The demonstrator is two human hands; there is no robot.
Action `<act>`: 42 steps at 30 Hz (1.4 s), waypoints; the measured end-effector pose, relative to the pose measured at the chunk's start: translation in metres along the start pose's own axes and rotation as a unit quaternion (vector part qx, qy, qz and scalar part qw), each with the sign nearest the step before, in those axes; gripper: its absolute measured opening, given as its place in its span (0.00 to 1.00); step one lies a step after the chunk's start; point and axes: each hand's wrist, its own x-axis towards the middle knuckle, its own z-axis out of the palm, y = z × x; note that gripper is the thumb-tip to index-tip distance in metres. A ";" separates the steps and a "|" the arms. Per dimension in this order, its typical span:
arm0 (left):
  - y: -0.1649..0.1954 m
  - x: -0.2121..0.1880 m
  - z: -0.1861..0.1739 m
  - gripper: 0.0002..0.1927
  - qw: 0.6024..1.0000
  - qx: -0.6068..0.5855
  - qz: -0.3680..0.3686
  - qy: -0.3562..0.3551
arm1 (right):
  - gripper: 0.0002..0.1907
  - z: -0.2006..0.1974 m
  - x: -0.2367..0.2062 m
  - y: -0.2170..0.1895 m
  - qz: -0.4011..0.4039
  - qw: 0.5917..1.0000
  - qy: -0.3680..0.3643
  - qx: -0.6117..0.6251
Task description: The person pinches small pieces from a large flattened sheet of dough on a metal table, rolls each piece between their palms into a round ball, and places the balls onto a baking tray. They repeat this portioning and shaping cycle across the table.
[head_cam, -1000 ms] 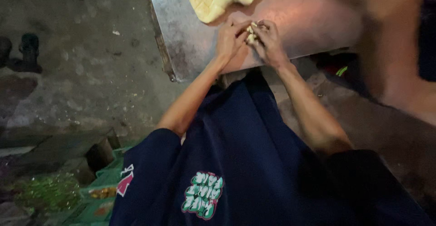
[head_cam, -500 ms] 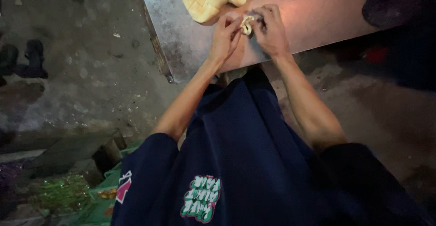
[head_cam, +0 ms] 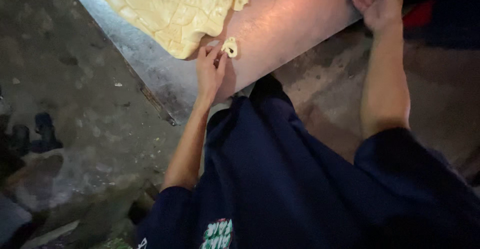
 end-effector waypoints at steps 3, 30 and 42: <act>0.005 0.004 0.003 0.12 0.997 0.062 0.040 0.014 | 0.10 -0.025 -0.012 0.006 0.025 0.979 0.194 -0.055; 0.006 -0.017 0.010 0.20 0.998 0.035 0.038 0.036 | 0.14 0.155 -0.037 0.227 -0.167 0.733 -0.254 -0.608; -0.007 -0.020 0.004 0.27 0.998 -0.018 0.053 -0.041 | 0.11 0.151 -0.021 0.228 -0.125 0.767 -0.286 -0.561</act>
